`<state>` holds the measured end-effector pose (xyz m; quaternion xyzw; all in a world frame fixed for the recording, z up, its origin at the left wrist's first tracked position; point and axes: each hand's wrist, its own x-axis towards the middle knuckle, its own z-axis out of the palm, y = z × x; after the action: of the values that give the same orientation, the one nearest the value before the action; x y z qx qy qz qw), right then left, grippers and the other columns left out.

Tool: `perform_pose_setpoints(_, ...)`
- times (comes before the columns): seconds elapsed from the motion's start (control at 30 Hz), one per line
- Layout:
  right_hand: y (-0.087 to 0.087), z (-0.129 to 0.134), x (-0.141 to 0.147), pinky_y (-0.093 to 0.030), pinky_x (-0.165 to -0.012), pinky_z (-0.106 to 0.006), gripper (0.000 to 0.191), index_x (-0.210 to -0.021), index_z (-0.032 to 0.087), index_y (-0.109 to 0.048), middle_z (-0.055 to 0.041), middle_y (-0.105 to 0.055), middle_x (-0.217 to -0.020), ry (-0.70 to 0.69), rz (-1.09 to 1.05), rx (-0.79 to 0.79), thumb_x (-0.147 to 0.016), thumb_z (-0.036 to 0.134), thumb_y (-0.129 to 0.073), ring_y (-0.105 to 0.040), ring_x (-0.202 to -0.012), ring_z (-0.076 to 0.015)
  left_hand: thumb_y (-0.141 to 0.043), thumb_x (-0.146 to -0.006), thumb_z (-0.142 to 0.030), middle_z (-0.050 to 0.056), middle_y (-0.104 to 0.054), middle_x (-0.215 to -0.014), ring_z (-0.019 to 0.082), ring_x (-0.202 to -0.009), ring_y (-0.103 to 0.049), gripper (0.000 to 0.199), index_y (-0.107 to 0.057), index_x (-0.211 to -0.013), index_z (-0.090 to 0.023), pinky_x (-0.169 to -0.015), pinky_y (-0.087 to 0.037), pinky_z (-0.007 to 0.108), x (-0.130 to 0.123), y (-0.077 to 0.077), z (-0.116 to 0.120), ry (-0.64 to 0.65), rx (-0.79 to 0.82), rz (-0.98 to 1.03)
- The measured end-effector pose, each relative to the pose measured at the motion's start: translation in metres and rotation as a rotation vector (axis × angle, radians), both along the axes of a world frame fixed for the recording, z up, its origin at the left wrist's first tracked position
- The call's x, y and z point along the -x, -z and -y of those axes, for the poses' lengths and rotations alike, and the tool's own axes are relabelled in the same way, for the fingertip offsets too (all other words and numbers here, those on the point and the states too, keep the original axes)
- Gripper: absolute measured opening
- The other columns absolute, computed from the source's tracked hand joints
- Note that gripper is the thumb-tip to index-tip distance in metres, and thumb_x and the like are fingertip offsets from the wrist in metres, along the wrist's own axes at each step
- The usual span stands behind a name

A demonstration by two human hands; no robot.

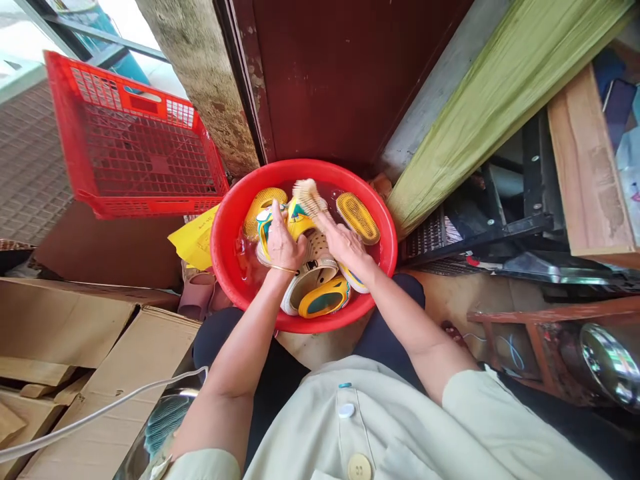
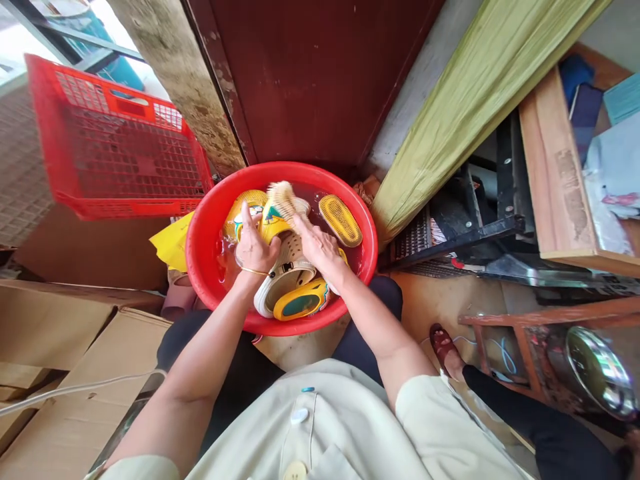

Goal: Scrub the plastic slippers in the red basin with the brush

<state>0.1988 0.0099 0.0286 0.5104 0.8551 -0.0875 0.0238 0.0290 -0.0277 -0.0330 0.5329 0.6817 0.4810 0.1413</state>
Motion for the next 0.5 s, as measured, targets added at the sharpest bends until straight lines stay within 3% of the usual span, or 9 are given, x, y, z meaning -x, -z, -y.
perform_pose_setpoints(0.1, 0.006, -0.013, -0.010, -0.055, -0.094, -0.045, 0.062, -0.169, 0.030, -0.023, -0.0149, -0.073, -0.120, 0.049, -0.018, 0.020, -0.108, 0.028, -0.032, -0.071, -0.107, -0.0306, -0.065, -0.079, -0.031, 0.019, -0.049, -0.157, 0.035, -0.146, -0.047, 0.105, -0.010, -0.167, -0.014, -0.125, -0.035, 0.049, 0.000, 0.005, -0.002, 0.009, 0.009, 0.010)
perform_pose_setpoints(0.23, 0.016, 0.007, -0.012, -0.056, -0.092, -0.042, 0.063, -0.169, 0.036, -0.017, -0.0127, -0.072, -0.126, -0.072, -0.047, 0.023, -0.108, 0.030, -0.030, -0.072, -0.104, -0.0288, -0.066, -0.079, -0.032, 0.018, -0.051, -0.157, 0.034, -0.148, -0.046, 0.108, -0.006, -0.167, -0.014, -0.125, -0.036, 0.050, 0.001, 0.012, -0.004, 0.088, 0.041, 0.053)
perform_pose_setpoints(0.3, 0.018, 0.014, -0.012, -0.056, -0.092, -0.041, 0.065, -0.169, 0.038, -0.015, -0.0126, -0.071, -0.129, -0.062, -0.031, 0.032, -0.108, 0.028, -0.032, -0.073, -0.104, -0.0289, -0.066, -0.079, -0.033, 0.017, -0.052, -0.157, 0.033, -0.147, -0.047, 0.109, -0.006, -0.167, -0.017, -0.123, -0.038, 0.050, -0.001, 0.018, -0.006, 0.139, 0.070, 0.140)
perform_pose_setpoints(0.43, 0.011, 0.006, -0.014, -0.055, -0.093, -0.040, 0.066, -0.170, 0.032, -0.017, -0.0156, -0.071, -0.127, 0.045, -0.005, 0.051, -0.107, 0.028, -0.036, -0.071, -0.109, -0.0303, -0.061, -0.081, -0.030, 0.014, -0.042, -0.165, 0.028, -0.151, -0.044, 0.101, -0.009, -0.167, -0.018, -0.120, -0.043, 0.043, -0.007, 0.031, -0.013, 0.263, 0.163, 0.355)
perform_pose_setpoints(0.5, 0.004, 0.009, -0.014, -0.055, -0.091, -0.041, 0.066, -0.170, 0.030, -0.017, -0.0169, -0.071, -0.127, 0.019, 0.008, 0.060, -0.107, 0.027, -0.036, -0.071, -0.107, -0.0304, -0.054, -0.085, -0.029, 0.010, -0.044, -0.165, 0.024, -0.151, -0.045, 0.091, -0.016, -0.167, -0.022, -0.119, -0.045, 0.040, -0.007, 0.031, -0.016, 0.274, 0.183, 0.336)
